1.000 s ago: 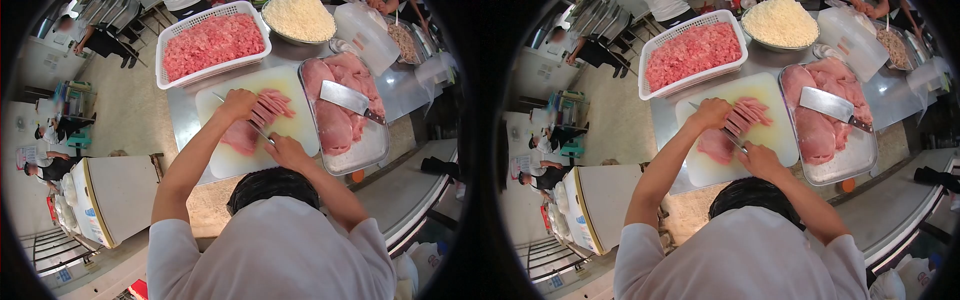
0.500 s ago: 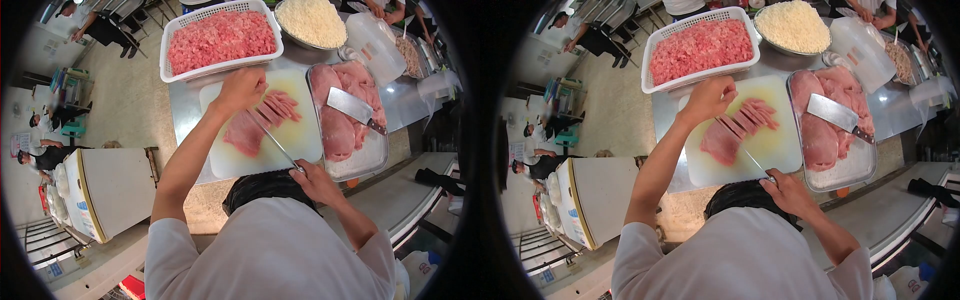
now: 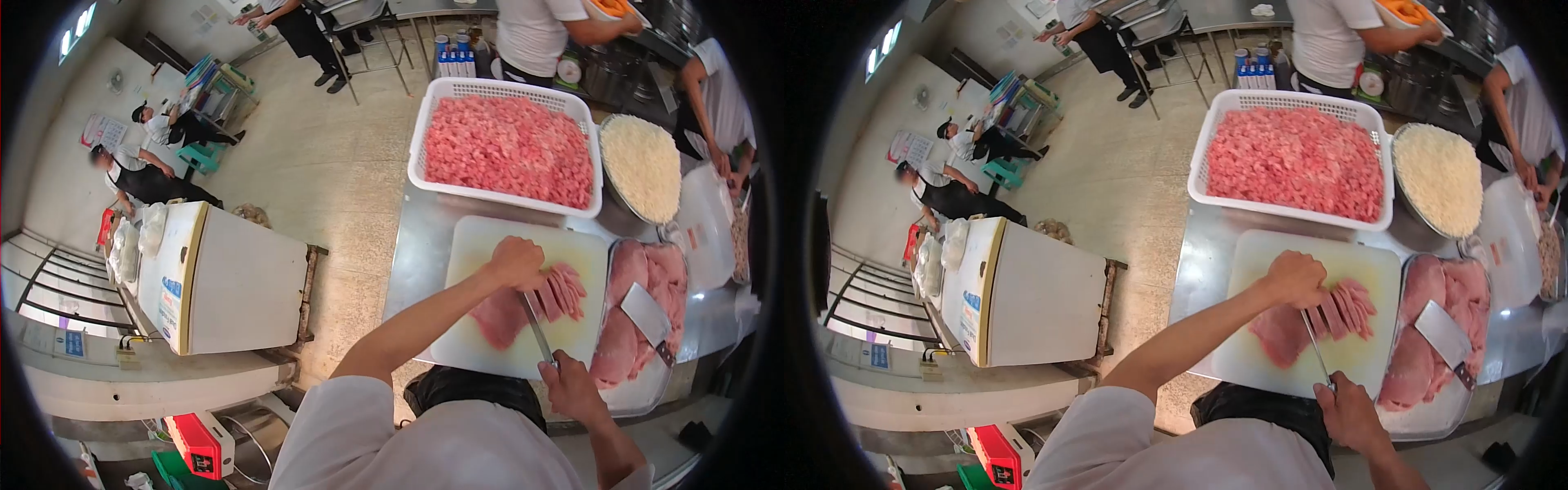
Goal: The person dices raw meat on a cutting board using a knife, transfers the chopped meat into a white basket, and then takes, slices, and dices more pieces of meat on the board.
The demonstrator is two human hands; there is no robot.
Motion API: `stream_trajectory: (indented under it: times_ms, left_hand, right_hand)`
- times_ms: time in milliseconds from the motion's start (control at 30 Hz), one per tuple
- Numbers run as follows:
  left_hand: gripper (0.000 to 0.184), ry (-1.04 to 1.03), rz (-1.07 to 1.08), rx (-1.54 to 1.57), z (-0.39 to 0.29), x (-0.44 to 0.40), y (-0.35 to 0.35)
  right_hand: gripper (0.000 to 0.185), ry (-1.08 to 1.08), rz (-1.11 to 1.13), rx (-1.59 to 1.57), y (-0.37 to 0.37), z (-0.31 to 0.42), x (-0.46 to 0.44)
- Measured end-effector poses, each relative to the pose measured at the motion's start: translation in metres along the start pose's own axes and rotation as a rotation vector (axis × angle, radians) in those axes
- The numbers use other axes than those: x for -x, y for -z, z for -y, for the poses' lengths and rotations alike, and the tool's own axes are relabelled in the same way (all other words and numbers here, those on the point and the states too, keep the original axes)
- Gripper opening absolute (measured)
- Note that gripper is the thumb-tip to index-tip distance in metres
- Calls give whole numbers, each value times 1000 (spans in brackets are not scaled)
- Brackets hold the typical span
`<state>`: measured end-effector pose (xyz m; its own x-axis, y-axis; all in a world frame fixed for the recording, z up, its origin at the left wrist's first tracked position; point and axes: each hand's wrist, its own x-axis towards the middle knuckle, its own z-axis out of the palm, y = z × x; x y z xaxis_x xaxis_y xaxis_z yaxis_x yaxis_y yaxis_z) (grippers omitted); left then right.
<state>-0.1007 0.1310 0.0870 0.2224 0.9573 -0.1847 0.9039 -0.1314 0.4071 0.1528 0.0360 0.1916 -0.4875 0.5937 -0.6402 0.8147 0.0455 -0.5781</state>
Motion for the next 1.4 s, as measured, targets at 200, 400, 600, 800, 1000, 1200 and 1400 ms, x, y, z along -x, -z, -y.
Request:
stream_trajectory:
  times_ms: [200,400,600,800,1000,1200,1400]
  left_hand:
    - [27,55,-56,57,23,0,-7]
    - [29,118,-159,16,20,4,-15]
    - [24,65,-224,-22,19,7,-22]
    - [12,-208,-796,227,-17,37,-37]
    - [13,-22,-881,289,-5,81,-42]
    - [14,-118,-683,242,-5,60,-22]
    - [9,-180,-84,-58,4,26,6]
  right_hand:
    - [39,170,-114,122,-30,-13,-31]
    - [38,282,-227,100,-57,-51,-66]
    - [39,243,-258,36,-67,-62,-60]
    - [40,204,-255,64,-73,-102,-13]
    - [39,197,-259,2,-74,-117,23]
    - [39,253,-333,93,-76,-102,-11]
    - [38,199,-340,81,-76,-89,-31]
